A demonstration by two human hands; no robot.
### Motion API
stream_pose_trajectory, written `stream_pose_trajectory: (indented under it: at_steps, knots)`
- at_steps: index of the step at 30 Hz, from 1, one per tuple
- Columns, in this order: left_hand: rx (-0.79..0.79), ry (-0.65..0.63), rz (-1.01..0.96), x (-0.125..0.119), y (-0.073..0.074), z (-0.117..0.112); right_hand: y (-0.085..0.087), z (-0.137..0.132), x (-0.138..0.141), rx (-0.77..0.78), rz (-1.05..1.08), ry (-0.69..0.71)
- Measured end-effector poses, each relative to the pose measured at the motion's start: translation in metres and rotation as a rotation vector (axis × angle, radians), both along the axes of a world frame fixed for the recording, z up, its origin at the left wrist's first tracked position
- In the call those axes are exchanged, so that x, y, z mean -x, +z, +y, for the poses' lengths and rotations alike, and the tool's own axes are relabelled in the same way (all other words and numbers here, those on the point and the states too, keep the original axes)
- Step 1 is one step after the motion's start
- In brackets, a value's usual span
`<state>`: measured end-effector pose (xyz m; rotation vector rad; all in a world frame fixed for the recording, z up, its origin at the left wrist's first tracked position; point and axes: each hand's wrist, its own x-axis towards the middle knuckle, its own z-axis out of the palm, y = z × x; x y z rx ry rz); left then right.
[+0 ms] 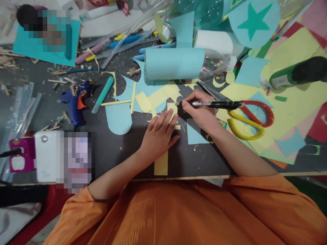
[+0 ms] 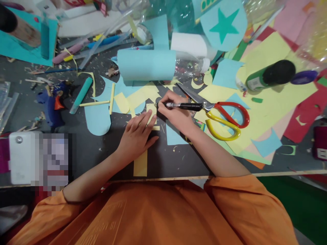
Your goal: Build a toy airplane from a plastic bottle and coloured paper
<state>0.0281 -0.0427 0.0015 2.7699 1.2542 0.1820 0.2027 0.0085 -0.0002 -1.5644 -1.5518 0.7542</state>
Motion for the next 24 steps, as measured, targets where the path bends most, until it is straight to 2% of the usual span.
stream_pose_trajectory:
  at_steps: [4, 24]
  knots:
    - [-0.039, -0.008, 0.008, 0.0, 0.0004, 0.0001, 0.0013, 0.0002, -0.0008, 0.01, -0.017, 0.022]
    - [0.007, -0.008, -0.011, 0.0003, 0.0007, 0.0001, 0.004, 0.0012, -0.0018, 0.072, 0.015, 0.008]
